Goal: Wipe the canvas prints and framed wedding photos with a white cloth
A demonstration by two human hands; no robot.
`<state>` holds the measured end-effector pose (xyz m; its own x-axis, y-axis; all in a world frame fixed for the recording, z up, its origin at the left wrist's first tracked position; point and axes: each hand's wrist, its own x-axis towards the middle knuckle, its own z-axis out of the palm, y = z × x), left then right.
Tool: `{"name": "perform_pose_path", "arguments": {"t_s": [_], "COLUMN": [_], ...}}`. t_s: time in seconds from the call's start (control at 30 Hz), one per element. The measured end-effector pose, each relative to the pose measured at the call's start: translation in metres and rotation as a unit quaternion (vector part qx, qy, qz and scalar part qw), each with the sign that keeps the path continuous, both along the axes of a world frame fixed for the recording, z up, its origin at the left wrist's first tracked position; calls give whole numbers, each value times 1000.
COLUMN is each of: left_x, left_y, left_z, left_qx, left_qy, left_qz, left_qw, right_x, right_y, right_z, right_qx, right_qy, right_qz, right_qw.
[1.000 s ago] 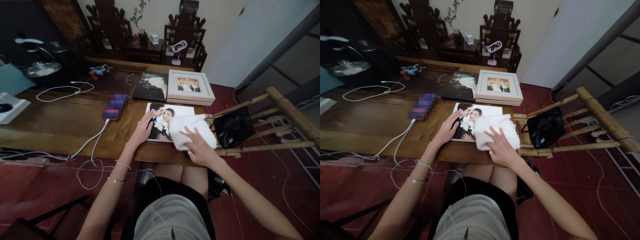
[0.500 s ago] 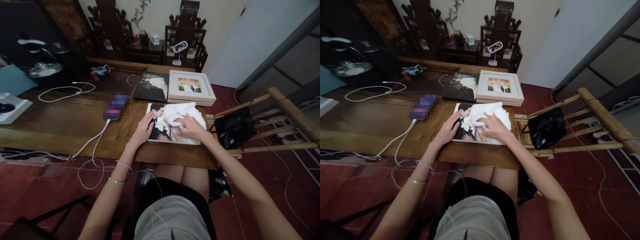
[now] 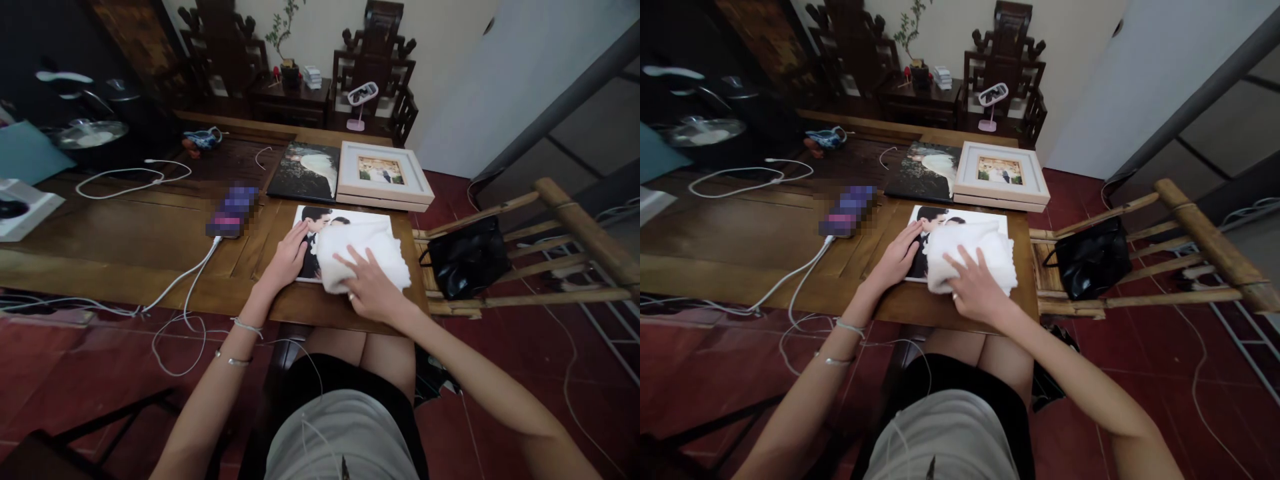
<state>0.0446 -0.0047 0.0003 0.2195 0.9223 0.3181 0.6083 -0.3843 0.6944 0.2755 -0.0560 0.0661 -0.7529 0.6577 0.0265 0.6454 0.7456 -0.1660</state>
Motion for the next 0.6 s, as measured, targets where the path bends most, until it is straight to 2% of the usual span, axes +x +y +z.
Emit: {"name": "perform_pose_path", "arguments": {"t_s": [0.13,0.23,0.33,0.47,0.6], "left_x": [-1,-1,-2,-2,-2], "left_y": [0,-1,-1,1,1], "left_z": [0,0,-1,-2,-1], "left_qx": [-1,3,8,11,15], "left_qy": [1,4,7,10,11], "left_qz": [-3,-4,-1,-3,-8], "left_qw": [1000,1000,1000,1000,1000], "right_x": [5,4,-2,-15,-25], "right_y": [-43,-41,-11,49,91], "right_z": [13,21,21,15,9], "right_qx": [-55,-84,-79,-40,7], "right_qy": [15,36,36,26,28], "right_qz": [18,-11,-44,-91,-91], "right_qw": [998,996,995,995,995]}}
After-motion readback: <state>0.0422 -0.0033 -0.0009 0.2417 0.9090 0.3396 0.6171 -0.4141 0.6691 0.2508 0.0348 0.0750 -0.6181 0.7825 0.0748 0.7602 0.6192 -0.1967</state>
